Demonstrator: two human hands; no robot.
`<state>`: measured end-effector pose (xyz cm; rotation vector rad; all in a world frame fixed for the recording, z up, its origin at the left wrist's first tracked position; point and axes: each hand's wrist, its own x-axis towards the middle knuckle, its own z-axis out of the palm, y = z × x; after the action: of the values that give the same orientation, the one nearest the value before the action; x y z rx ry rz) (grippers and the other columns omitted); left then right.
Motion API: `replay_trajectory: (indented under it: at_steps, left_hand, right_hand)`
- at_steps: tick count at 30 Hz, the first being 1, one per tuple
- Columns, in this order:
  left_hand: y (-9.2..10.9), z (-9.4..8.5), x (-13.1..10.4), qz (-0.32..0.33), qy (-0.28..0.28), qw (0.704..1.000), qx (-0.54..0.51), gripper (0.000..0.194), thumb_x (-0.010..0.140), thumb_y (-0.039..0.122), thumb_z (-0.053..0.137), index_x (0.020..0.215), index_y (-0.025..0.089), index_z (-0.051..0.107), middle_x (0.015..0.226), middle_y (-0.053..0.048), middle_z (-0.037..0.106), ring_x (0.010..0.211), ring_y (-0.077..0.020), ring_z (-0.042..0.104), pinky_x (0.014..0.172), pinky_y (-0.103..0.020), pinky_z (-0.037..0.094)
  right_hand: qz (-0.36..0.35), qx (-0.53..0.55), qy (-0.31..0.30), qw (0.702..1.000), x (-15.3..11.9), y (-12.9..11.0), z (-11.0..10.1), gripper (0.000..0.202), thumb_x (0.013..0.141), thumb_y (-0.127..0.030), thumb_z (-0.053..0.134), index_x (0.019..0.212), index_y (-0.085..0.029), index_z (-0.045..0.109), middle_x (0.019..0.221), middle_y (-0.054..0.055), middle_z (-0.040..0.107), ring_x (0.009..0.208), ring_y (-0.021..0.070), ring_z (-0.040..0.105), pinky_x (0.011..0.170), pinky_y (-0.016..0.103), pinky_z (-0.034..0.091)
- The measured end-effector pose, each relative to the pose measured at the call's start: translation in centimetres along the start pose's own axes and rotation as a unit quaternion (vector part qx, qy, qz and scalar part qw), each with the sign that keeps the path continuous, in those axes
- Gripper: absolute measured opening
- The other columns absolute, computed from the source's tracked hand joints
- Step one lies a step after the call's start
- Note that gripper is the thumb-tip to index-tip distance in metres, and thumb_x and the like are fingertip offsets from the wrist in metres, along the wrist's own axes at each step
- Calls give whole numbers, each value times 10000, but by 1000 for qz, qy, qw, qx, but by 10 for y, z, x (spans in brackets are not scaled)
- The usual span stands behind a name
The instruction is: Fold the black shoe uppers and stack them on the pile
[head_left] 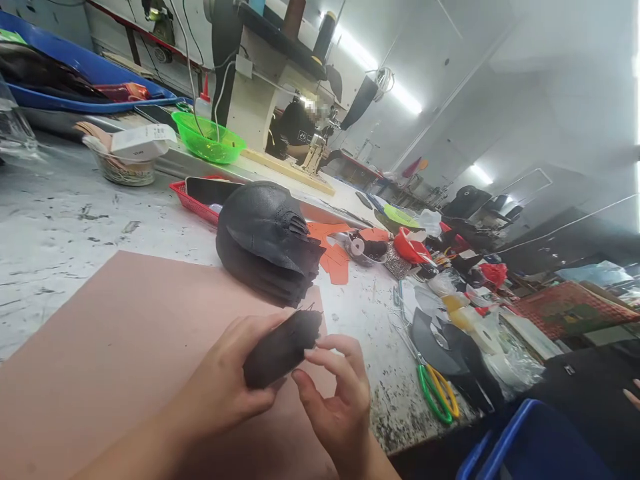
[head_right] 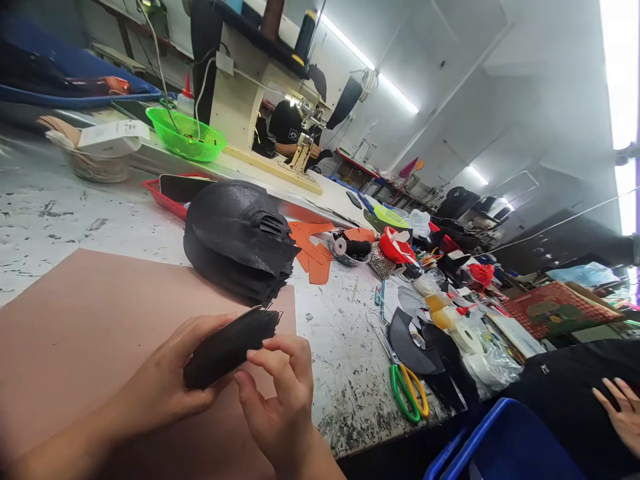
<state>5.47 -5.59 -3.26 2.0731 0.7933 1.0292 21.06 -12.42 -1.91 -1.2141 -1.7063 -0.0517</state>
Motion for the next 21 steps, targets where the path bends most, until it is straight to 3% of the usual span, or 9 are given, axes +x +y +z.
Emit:
replay_trajectory:
  at_steps: [11,18,21]
  left_hand:
    - [-3,2,2,7,-17,1000,9,576,640,122,441,1183,306,381,1165,20,515,1048,-190,493,874,-301,427]
    - [-7,3,2,-4,-16,1000,9,602,631,136,449,1207,290,360,1189,-10,499,1075,-226,473,891,-347,417]
    - [-7,4,1,0,-21,1000,2,585,648,141,464,1199,304,359,1181,-7,495,1064,-219,473,885,-342,416]
  right_hand:
    - [-64,5,93,994,-4,10,14,256,711,66,508,848,-148,540,864,43,504,812,174,499,661,341,465]
    - [-65,1,105,992,0,10,15,226,706,49,512,790,-159,534,807,27,513,751,158,481,630,327,450]
    - [-53,-7,81,995,1,5,11,121,731,-65,537,799,-164,530,806,33,508,752,171,476,640,347,436]
